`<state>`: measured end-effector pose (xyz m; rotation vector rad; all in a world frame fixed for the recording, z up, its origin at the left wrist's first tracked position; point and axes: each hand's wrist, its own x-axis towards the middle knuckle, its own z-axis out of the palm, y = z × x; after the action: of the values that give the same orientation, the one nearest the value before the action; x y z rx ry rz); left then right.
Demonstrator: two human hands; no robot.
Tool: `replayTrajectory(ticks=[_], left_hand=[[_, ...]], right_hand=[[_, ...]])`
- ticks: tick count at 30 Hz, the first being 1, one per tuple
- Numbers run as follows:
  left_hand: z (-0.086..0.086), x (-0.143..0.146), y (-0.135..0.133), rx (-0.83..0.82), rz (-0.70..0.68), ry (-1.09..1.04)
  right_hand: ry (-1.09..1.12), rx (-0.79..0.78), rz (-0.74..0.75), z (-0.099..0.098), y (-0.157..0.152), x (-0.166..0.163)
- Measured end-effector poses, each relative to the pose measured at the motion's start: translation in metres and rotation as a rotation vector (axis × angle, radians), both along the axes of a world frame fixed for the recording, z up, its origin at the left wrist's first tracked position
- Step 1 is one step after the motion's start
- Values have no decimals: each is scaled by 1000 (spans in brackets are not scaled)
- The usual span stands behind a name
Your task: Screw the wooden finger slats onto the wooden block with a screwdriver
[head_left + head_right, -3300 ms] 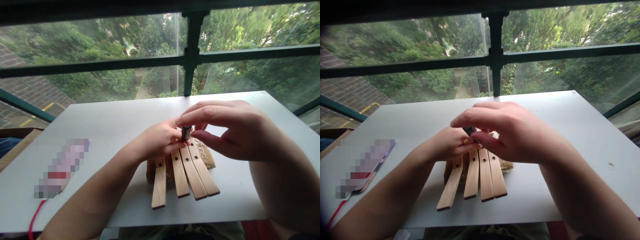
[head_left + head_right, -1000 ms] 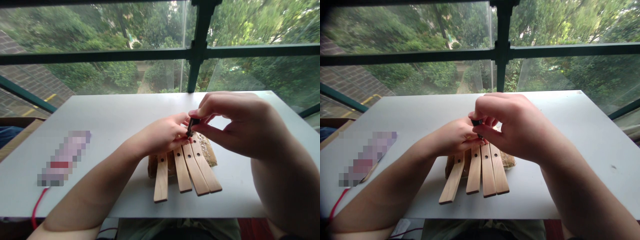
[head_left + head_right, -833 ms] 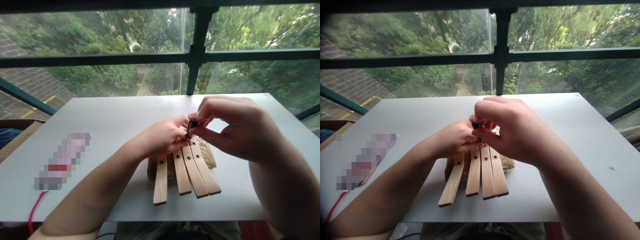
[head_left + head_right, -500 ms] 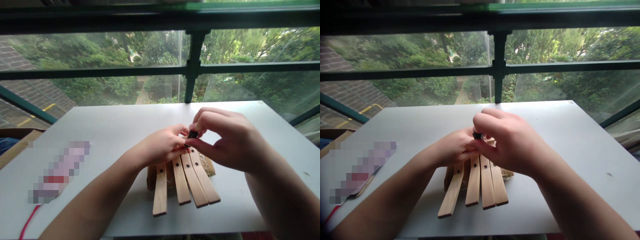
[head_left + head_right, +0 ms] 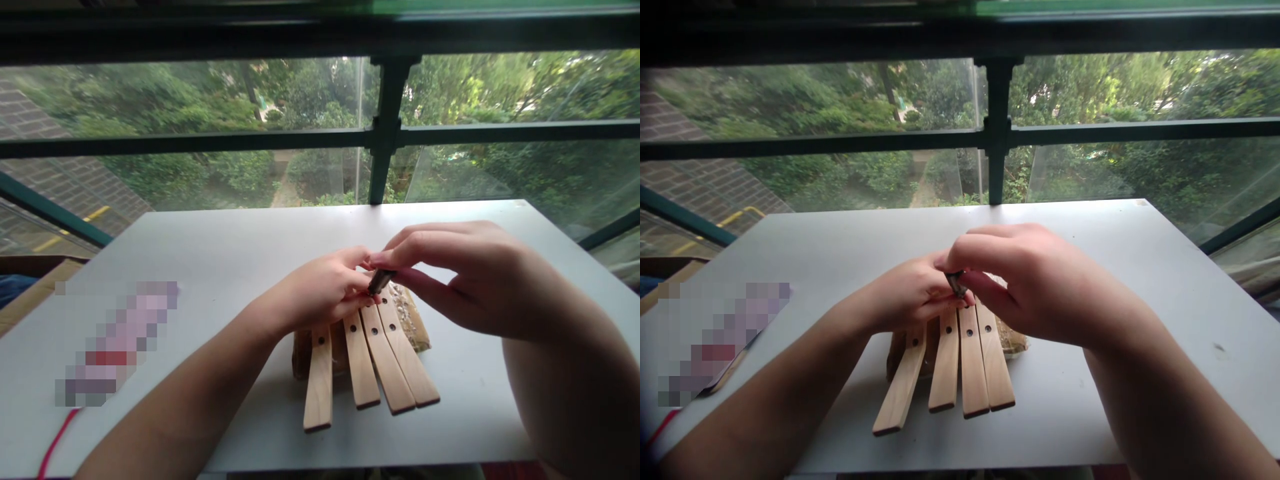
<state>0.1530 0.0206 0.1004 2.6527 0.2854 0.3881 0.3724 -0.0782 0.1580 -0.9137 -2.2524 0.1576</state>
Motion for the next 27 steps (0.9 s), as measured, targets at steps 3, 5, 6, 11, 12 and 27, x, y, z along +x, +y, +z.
replayTrajectory(ticks=[3, 5, 6, 11, 12, 27], left_hand=[[0, 0, 0, 3, -7, -16], [0, 0, 0, 12, -2, -16], [0, 0, 0, 13, -2, -17], [-2, 1, 0, -12, -25, -61], [-2, 1, 0, -14, -24, -67], [-1, -1, 0, 9, 27, -50]], right_hand=[[5, -17, -48, 2, 0, -3], [1, -20, -76, 4, -2, -5], [-1, -14, -84, 4, -2, -5], [-18, 10, -118, 4, -1, -6], [-21, 19, -123, 3, 0, -6], [-12, 49, -67, -3, 1, -8]])
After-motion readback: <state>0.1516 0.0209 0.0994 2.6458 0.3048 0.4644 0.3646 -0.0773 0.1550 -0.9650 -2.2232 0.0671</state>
